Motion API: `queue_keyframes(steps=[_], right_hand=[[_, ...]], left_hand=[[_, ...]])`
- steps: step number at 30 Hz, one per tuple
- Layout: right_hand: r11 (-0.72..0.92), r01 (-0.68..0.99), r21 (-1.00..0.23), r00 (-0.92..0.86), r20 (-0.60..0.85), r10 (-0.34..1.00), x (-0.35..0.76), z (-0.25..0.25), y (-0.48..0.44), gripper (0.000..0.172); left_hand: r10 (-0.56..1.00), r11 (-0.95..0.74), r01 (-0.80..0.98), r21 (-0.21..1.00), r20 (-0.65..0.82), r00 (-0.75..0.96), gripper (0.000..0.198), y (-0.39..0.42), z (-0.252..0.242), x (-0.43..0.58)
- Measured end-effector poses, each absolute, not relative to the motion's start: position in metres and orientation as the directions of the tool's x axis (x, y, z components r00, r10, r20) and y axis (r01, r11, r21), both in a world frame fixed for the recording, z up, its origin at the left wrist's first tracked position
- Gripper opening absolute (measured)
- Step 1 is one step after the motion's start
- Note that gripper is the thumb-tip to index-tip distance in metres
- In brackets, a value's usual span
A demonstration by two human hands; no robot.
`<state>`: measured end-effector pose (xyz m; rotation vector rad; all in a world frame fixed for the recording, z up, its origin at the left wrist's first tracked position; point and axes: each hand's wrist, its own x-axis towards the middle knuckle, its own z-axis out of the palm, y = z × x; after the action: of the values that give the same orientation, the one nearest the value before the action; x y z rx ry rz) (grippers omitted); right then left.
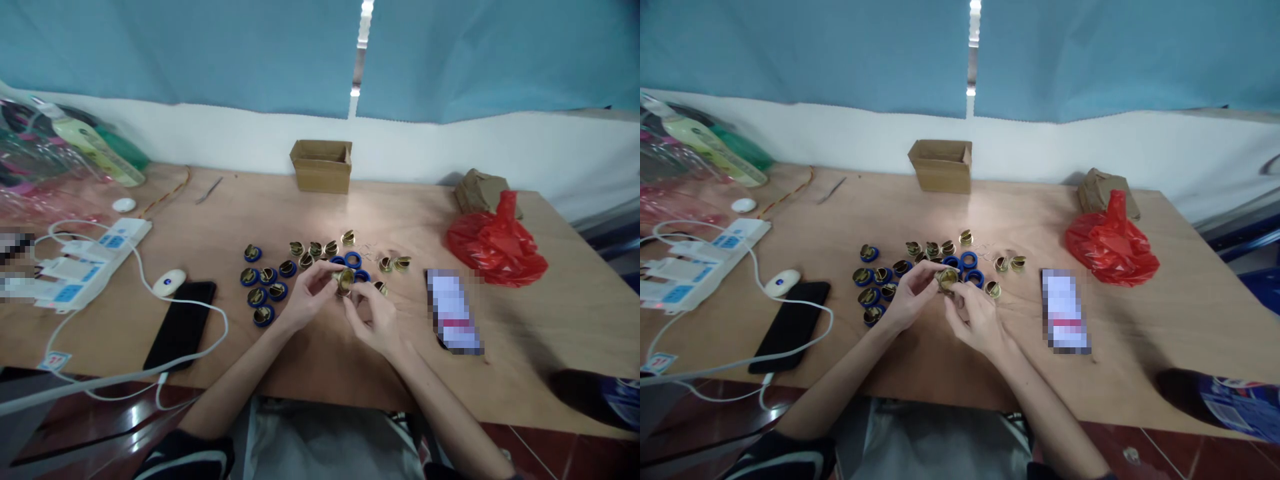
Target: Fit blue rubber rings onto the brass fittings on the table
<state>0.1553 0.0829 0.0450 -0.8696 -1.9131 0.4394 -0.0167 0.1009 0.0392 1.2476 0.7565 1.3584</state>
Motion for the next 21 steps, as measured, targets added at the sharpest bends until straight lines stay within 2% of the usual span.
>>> queue_keyframes(steps=[15,21], right_hand=[[0.66,0.383,-0.646,-0.243,0.619,0.747,0.1545,0.0398,0.0811,0.026],[0.672,0.399,-0.623,-0.272,0.62,0.736,0.1551,0.0387,0.0825,0.021]], left_hand=[[0.953,-0.218,-0.277,0.936,0.265,0.149,0.02,0.0996,0.0397,-0.0172],[0.949,-0.24,-0.267,0.933,0.284,0.139,0.02,0.1001,0.0393,-0.017]])
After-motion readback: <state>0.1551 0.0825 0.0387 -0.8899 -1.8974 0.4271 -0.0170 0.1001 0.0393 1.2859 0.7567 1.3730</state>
